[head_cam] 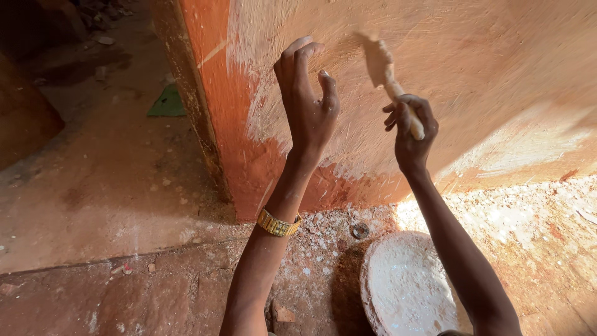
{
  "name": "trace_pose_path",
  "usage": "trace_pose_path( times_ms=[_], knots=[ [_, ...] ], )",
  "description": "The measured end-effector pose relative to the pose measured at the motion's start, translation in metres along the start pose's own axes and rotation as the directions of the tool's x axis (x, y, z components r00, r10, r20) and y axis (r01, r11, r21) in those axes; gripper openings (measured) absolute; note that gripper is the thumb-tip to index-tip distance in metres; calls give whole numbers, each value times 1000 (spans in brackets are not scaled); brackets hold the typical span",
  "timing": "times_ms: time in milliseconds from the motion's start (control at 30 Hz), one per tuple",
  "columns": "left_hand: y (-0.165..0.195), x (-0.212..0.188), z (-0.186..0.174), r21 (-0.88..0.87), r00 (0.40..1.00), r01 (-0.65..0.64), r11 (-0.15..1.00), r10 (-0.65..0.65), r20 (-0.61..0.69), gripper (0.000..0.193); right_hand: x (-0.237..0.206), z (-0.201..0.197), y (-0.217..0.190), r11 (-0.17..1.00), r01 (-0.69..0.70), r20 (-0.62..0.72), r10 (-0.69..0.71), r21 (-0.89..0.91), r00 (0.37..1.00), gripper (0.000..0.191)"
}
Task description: The person repeatedly scoops white plaster from a shallow bowl and applies it to a reddish-brown wall using a small trowel. They smooth the surface with the tool and occasionally use their left hand to guide or steady the application. The work continues across a single wall section without visible completion.
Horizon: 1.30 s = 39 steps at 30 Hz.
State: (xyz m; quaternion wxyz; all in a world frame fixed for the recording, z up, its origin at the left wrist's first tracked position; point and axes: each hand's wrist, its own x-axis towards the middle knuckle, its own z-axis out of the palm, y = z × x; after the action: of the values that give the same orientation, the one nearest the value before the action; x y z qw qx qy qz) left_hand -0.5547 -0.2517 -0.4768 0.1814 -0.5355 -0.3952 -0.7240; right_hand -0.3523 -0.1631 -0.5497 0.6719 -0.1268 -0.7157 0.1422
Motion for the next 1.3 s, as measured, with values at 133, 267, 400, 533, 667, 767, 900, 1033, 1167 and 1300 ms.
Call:
trace_pose_path(
  times_ms=[133, 267, 400, 533, 667, 767, 900, 1033, 1167, 1300],
  knots=[
    [-7, -2, 6, 22, 997, 55, 998, -56, 59, 48, 8, 2, -4, 999, 6, -52, -4, 41, 999, 18],
    [-15, -4, 7, 218, 985, -73, 973, 37, 167, 80, 20, -20, 2, 1000, 7, -282, -11, -16, 959, 17],
    [-19, -9, 3, 302, 975, -140, 943, 79, 207, 96, 20, -40, 9, 999, -19, -363, 5, -37, 932, 17],
    [-21, -10, 4, 441, 971, -156, 884, 56, 231, 102, 13, -32, 10, 1000, -31, -216, 30, 2, 976, 15],
    [-25, -10, 7, 479, 971, -172, 861, 65, 231, 103, 6, -12, -2, 997, 50, -21, -51, -52, 998, 16],
    [-28, -14, 6, 457, 968, -173, 872, 65, 244, 104, 3, -6, -16, 996, 70, 5, -71, 62, 997, 18],
    [-33, -14, 8, 448, 967, -180, 875, 75, 243, 103, 8, -8, -18, 996, -29, -14, 31, 88, 999, 21],
    [-36, -15, 9, 471, 965, -182, 863, 66, 252, 101, 18, -20, 0, 997, -66, -155, 70, 35, 985, 24],
    [-36, -16, 7, 460, 966, -177, 870, 64, 251, 99, 22, -41, 12, 998, -57, -348, 42, -33, 936, 24],
    [-36, -16, 6, 460, 964, -178, 870, 60, 259, 99, 22, -55, 15, 996, -80, -413, 58, -38, 909, 24]
  ],
)
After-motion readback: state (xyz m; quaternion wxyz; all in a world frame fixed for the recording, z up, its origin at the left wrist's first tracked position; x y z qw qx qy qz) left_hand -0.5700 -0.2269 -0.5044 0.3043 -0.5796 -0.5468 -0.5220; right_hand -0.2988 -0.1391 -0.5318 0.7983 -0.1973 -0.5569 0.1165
